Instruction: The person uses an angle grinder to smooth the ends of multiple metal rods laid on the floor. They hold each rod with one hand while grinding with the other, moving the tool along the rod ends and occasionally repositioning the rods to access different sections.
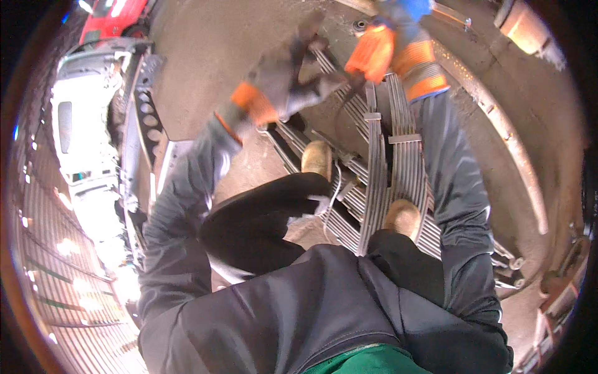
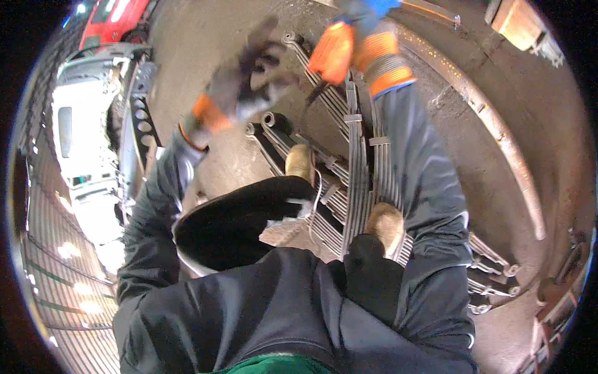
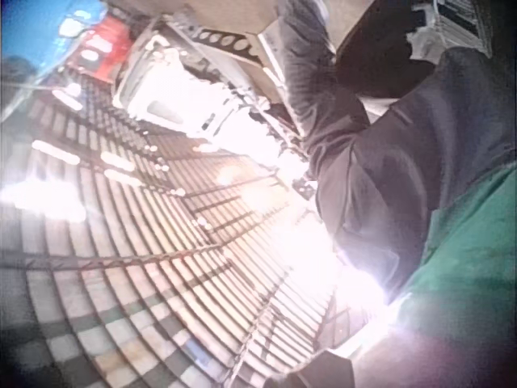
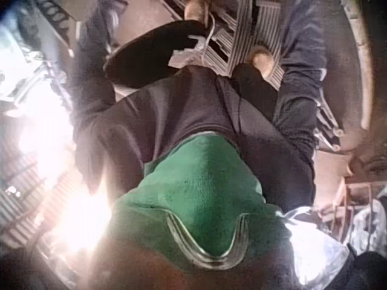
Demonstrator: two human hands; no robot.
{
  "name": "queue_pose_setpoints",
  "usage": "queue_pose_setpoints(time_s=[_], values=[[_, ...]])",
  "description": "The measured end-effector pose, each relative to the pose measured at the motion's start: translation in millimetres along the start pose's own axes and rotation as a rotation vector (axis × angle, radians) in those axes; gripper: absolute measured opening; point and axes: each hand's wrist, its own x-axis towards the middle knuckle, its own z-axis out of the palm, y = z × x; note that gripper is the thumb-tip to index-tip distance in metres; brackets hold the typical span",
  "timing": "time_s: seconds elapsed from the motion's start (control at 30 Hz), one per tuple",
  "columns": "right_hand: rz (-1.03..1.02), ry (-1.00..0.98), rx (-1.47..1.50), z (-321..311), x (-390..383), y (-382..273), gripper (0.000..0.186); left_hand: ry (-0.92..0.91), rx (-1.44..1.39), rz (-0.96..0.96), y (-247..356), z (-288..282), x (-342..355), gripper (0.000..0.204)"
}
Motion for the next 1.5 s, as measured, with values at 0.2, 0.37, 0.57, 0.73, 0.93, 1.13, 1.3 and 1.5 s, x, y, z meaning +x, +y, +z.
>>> queue_pose_setpoints(time_s=[0.2, 0.37, 0.57, 0.73, 0.93, 1.13, 1.3, 1.5], values=[[0.752, 0.012, 1.443, 13.4, -44.2, -139.3, 0.024, -0.268, 0.286, -0.021, -0.6, 22.9, -83.0, 0.107], [1.092, -0.149, 1.439, 18.8, -63.4, -141.5, 0.025, -0.388, -0.053, -0.345, 13.5, 33.0, -102.9, 0.105], [1.205, -0.192, 1.503, 40.7, -114.6, -143.5, 0.027, -0.171, -0.826, -0.719, 54.7, 33.8, -148.8, 0.095], [1.108, -0.317, 1.398, 58.2, -159.3, -195.5, 0.023, -0.014, -1.238, -1.247, 102.7, 48.7, -180.4, 0.077], [0.892, -0.617, 1.138, 53.9, -170.2, -223.2, 0.041, -0.104, -1.111, -1.335, 88.6, 76.7, -225.5, 0.053], [0.675, -0.793, 1.651, 79.3, -200.4, -200.7, 0.020, 0.029, -1.120, -1.303, 84.7, 72.6, -216.8, 0.039], [0.596, -0.751, 1.699, 69.1, -207.3, -201.6, 0.020, 0.147, -1.249, -1.438, 94.4, 74.6, -210.2, 0.034], [1.138, -0.969, 1.856, 70.3, -226.6, -194.9, 0.030, 0.229, -1.041, -1.547, 107.0, 72.5, -210.5, 0.044]])
